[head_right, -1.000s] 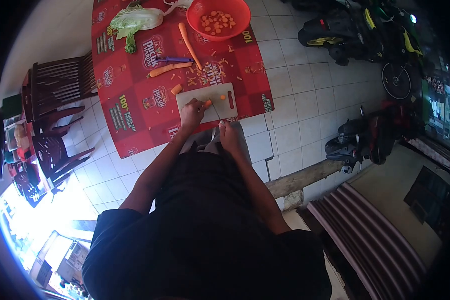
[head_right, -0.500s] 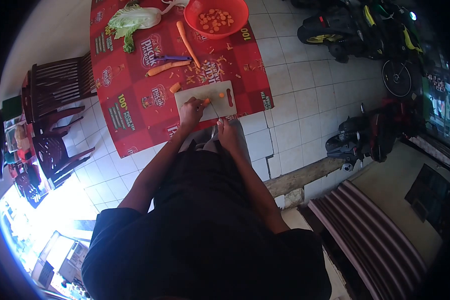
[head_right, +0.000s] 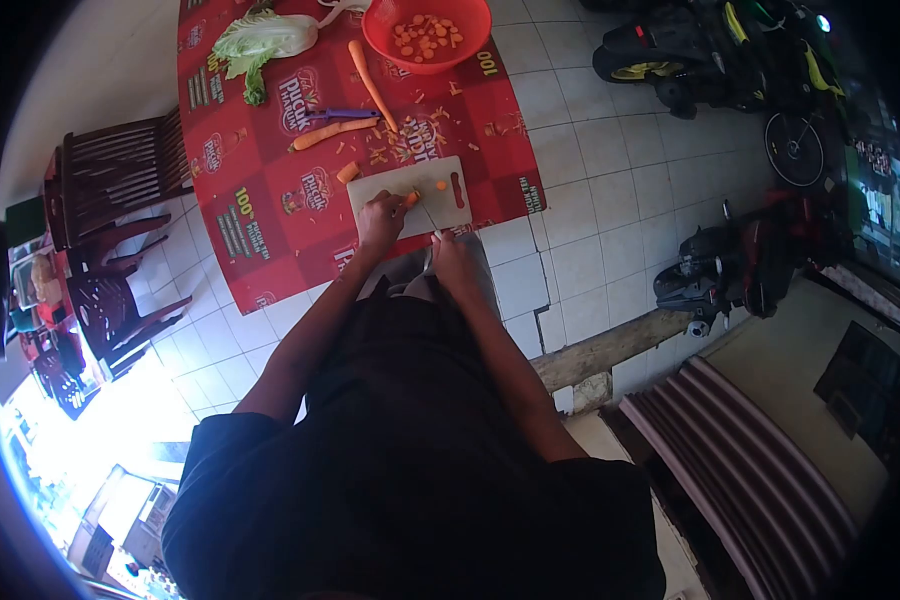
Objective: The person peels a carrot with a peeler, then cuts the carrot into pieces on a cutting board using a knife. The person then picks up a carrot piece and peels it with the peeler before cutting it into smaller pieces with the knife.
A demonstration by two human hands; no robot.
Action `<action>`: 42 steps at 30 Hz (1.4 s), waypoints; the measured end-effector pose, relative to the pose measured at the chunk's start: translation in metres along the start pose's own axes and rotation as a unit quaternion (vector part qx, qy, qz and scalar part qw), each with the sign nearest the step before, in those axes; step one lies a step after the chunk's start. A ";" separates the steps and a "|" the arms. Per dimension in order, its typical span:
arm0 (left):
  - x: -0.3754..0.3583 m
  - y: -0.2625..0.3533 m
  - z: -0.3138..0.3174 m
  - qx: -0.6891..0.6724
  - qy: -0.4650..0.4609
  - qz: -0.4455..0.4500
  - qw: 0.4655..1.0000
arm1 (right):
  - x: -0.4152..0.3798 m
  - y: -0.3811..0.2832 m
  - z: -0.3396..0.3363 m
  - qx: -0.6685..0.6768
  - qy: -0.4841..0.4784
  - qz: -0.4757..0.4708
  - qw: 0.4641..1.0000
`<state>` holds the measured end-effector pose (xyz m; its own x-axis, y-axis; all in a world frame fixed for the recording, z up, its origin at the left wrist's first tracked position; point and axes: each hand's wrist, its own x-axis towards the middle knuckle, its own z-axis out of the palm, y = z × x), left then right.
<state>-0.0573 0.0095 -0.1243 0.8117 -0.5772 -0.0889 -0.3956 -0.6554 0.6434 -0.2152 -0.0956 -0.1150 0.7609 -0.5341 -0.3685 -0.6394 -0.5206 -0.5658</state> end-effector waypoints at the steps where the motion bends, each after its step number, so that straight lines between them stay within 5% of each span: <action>1: 0.000 0.001 0.000 -0.003 -0.007 -0.009 1.000 | 0.000 0.001 -0.001 0.008 -0.001 0.002 1.000; 15: 0.000 0.002 -0.003 -0.016 0.000 -0.012 1.000 | -0.017 0.015 -0.014 0.038 0.035 0.004 0.999; 20: 0.000 0.001 -0.003 -0.026 -0.003 -0.002 1.000 | -0.020 0.002 -0.032 -0.060 0.027 0.015 0.998; 29: -0.006 0.002 -0.006 0.222 -0.089 0.177 0.955 | -0.020 0.007 -0.033 -0.113 0.102 -0.020 0.988; 32: -0.006 0.003 -0.005 0.248 -0.113 0.175 0.946 | -0.021 0.007 -0.034 -0.105 0.118 -0.020 0.987; 42: -0.003 -0.011 0.009 0.046 -0.028 0.057 0.997 | -0.020 0.007 -0.041 -0.085 0.034 0.095 0.991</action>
<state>-0.0596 0.0143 -0.1383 0.7351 -0.6751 -0.0621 -0.5240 -0.6240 0.5797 -0.2391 -0.1162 -0.0810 0.6195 -0.6735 -0.4033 -0.7842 -0.5083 -0.3558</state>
